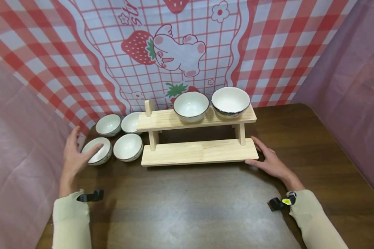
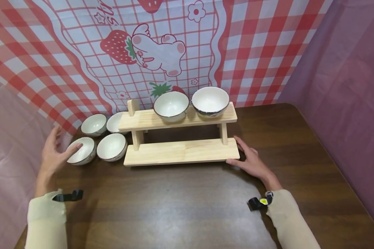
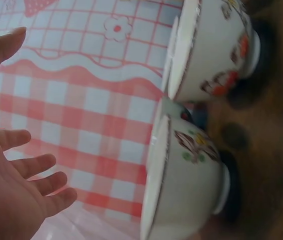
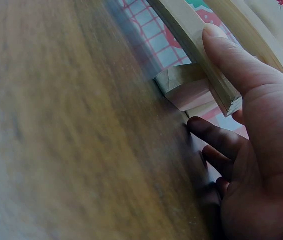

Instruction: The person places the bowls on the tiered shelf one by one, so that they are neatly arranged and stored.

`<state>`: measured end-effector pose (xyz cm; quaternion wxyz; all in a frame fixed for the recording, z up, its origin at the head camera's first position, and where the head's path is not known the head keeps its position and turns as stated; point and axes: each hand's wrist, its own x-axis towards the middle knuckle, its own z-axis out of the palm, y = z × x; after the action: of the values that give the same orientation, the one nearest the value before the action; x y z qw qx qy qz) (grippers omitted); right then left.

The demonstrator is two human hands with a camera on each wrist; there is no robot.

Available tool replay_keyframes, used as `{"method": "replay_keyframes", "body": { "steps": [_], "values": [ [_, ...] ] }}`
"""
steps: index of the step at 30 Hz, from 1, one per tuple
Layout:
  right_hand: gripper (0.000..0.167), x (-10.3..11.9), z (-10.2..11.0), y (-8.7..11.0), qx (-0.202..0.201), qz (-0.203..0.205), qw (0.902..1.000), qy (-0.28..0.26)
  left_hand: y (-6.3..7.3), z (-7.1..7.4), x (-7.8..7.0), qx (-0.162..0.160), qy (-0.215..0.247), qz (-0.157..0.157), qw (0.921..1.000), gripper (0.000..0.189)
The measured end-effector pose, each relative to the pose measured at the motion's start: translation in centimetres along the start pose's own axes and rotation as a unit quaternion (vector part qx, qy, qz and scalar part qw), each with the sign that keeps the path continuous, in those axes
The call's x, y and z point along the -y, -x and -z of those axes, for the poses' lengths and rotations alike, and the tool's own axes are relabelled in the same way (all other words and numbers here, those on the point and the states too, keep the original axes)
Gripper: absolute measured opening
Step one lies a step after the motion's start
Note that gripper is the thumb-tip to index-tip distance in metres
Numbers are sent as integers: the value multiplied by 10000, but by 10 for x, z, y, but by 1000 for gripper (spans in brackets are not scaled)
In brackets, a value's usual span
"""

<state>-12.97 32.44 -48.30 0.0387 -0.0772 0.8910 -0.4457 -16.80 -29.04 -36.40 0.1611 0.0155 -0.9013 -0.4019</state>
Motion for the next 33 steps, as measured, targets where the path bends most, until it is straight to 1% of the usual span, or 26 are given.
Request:
{"method": "replay_keyframes", "body": {
  "steps": [6, 12, 19, 23, 27, 33],
  "values": [
    [98, 0, -1, 0, 5, -18, 10000, -5, -3, -2, 18, 20, -67, 182, 9998, 94],
    [98, 0, -1, 1, 29, -49, 9999, -96, -4, -5, 34, 244, -89, 408, 9988, 96],
    [98, 0, 0, 0, 25, -18, 10000, -79, -6, -8, 45, 384, -91, 454, 9982, 96],
    [98, 0, 0, 0, 12, 3, 10000, -61, -8, -9, 51, 476, -105, 535, 9974, 98],
    [98, 1, 0, 1, 25, -24, 10000, -73, -9, -10, 54, 497, -136, 613, 9968, 99],
    [98, 2, 1, 1, 42, -78, 9999, -86, -10, -10, 59, 566, -257, 621, 9961, 101]
  ]
}}
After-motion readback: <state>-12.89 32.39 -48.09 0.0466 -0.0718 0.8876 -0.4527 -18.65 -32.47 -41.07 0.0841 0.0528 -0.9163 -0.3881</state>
